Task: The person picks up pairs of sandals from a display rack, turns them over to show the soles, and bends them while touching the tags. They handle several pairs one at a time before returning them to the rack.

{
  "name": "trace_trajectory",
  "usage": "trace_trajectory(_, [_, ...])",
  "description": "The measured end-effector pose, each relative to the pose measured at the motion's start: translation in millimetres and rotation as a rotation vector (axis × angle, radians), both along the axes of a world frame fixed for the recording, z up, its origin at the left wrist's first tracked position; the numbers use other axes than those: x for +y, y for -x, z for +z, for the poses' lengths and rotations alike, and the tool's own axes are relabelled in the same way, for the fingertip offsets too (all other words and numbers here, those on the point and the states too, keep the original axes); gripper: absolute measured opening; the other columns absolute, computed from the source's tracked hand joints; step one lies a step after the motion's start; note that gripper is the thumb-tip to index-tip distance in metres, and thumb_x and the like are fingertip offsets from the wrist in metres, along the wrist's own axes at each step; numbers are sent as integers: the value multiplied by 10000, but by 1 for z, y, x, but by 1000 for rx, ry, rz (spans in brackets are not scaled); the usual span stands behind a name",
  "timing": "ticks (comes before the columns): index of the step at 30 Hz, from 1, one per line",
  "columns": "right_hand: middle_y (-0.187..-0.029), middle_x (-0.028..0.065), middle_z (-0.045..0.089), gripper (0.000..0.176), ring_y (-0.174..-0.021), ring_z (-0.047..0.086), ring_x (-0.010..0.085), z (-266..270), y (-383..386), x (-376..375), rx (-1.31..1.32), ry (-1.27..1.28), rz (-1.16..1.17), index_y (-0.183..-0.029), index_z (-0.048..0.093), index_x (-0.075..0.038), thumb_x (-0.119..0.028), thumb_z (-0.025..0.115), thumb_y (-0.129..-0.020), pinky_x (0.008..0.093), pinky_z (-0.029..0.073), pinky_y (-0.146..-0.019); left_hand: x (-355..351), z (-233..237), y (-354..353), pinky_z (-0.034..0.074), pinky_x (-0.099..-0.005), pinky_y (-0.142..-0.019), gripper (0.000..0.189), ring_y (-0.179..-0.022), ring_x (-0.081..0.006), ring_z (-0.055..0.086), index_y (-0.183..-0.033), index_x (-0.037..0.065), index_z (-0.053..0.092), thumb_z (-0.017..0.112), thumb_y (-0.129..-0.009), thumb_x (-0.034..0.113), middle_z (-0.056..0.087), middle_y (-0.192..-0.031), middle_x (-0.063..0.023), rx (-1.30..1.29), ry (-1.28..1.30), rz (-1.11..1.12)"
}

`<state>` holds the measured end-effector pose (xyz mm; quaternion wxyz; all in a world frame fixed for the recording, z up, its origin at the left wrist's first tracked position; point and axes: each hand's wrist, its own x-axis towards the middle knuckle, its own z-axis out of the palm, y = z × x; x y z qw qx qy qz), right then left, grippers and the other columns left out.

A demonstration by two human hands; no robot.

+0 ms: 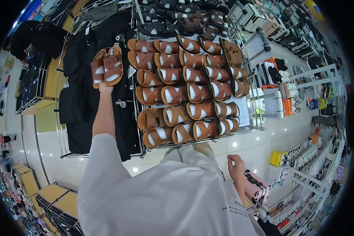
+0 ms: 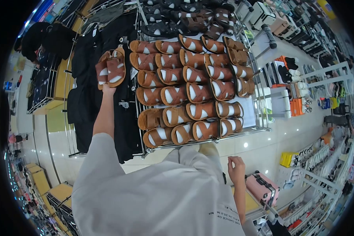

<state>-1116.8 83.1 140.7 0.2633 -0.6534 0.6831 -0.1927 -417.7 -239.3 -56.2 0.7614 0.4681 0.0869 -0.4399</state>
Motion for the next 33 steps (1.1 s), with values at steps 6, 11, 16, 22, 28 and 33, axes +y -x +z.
trace_trajectory(6, [-866, 166, 645, 97, -818, 605, 354, -12, 6, 3, -12, 32, -30, -889, 660, -1, 10, 625, -799, 406, 489, -730, 11, -14, -4, 428, -464, -1050, 393, -1197, -288, 538, -1302, 92, 490, 508, -965, 293, 542, -1316, -100, 2, 188, -208])
trace_trajectory(11, [-905, 177, 652, 102, -864, 612, 353, -29, 12, -40, 18, 122, -26, -896, 636, 13, 6, 625, -795, 403, 489, -773, 60, -7, -9, 459, -466, -1012, 424, -1229, -355, 483, -1308, -51, 386, 499, -936, 118, 451, -1311, -230, 61, -139, -127])
trace_trajectory(16, [-1058, 206, 604, 375, -942, 586, 350, -60, 38, -97, 167, 320, -111, -1166, 552, 18, -103, 647, -824, 416, 473, -838, 176, 110, 171, 493, -278, -653, 213, -747, -170, 594, -1053, 20, 551, 525, -926, 189, 631, -893, -89, -501, -184, -241])
trace_trajectory(22, [-1063, 131, 626, 533, -941, 588, 191, -132, 84, -173, -565, -304, -578, -1266, 518, -1, -263, 709, -843, 332, 464, -830, 260, 136, 366, 509, -245, -585, 194, -681, -129, 614, -1020, 7, 580, 521, -971, 185, 655, -845, -101, -434, -125, -824])
trace_trajectory(28, [-996, 55, 636, 377, -877, 588, 122, -147, 80, -198, -883, -455, -240, -1213, 559, -29, -192, 672, -892, 267, 490, -764, 247, 119, 466, 484, -265, -788, 323, -884, -147, 599, -1181, -8, 517, 536, -973, 238, 615, -1063, -105, -548, -15, -1142])
trace_trajectory(33, [-934, 60, 649, 267, -851, 593, 132, -161, 93, -198, -970, -440, -246, -1082, 615, -2, -167, 680, -883, 276, 495, -755, 205, 113, 545, 403, -330, -966, 684, -1147, -260, 527, -1376, -39, 341, 557, -931, 434, 524, -1278, -202, -784, -221, -1145])
